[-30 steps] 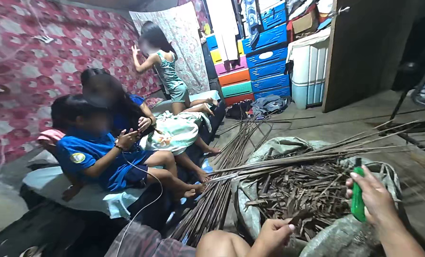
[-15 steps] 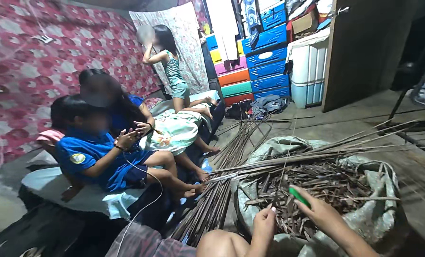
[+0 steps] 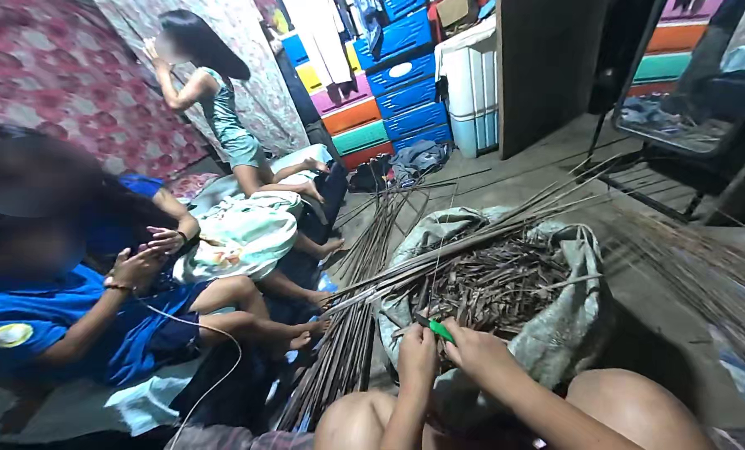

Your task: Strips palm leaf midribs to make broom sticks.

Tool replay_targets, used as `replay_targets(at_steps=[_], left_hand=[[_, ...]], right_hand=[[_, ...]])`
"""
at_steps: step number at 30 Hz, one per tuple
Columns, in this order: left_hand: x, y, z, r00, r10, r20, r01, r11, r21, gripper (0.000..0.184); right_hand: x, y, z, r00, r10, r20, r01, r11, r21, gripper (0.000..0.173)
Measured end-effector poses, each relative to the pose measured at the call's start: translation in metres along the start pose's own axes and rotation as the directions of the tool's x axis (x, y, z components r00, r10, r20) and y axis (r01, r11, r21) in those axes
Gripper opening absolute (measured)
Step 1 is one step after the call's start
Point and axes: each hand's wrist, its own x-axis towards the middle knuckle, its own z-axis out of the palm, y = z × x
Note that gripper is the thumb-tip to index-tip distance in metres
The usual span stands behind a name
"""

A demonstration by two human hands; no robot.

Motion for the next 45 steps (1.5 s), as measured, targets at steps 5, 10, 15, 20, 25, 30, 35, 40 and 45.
replay_targets(at_steps=[5, 10, 15, 20, 25, 30, 35, 40, 45], left_hand=[[0.003, -0.004, 0.000, 1.000, 0.020, 0.012, -0.020, 0.999, 0.033, 0.038], [0.002, -0.001, 0.000, 0.998, 0.018, 0.058, -0.021, 0.998, 0.060, 0.039], [0.000, -0.006, -0.003, 0.998, 0.038, 0.056, -0.039, 0.999, 0.024, 0.040], [0.005, -0.002, -0.004, 0.995, -0.033, 0.096, 0.029, 0.999, 0.040, 0.041], [0.014, -0.006, 0.000, 0.991, -0.087, 0.102, 0.084, 0.996, 0.040, 0.042], [0.014, -0.007, -0.001, 0.985, -0.123, 0.124, 0.114, 0.991, 0.075, 0.043], [0.014, -0.012, 0.002, 0.978, -0.161, 0.135, 0.147, 0.983, 0.105, 0.044], [0.012, -0.017, 0.004, 0.974, -0.168, 0.152, 0.151, 0.982, 0.117, 0.044], [0.014, -0.020, 0.004, 0.975, -0.169, 0.144, 0.152, 0.981, 0.118, 0.043]], right_hand=[[0.003, -0.001, 0.006, 1.000, 0.015, 0.000, -0.015, 0.999, -0.042, 0.039], [0.024, 0.000, 0.002, 0.986, 0.158, -0.062, -0.162, 0.984, -0.070, 0.043], [0.039, 0.030, -0.020, 0.952, 0.266, -0.149, -0.263, 0.964, 0.040, 0.041], [0.024, 0.025, -0.005, 0.999, 0.034, 0.002, -0.033, 0.983, 0.183, 0.040], [0.020, 0.019, 0.014, 0.995, -0.035, 0.094, 0.018, 0.984, 0.177, 0.038], [0.019, 0.011, 0.017, 0.993, 0.038, 0.113, -0.047, 0.996, 0.076, 0.038], [0.019, 0.008, 0.027, 0.992, 0.066, 0.109, -0.068, 0.998, 0.012, 0.038], [0.021, 0.005, 0.032, 0.991, 0.086, 0.105, -0.085, 0.996, -0.020, 0.038], [0.020, 0.001, 0.033, 0.990, 0.104, 0.091, -0.099, 0.993, -0.057, 0.038]])
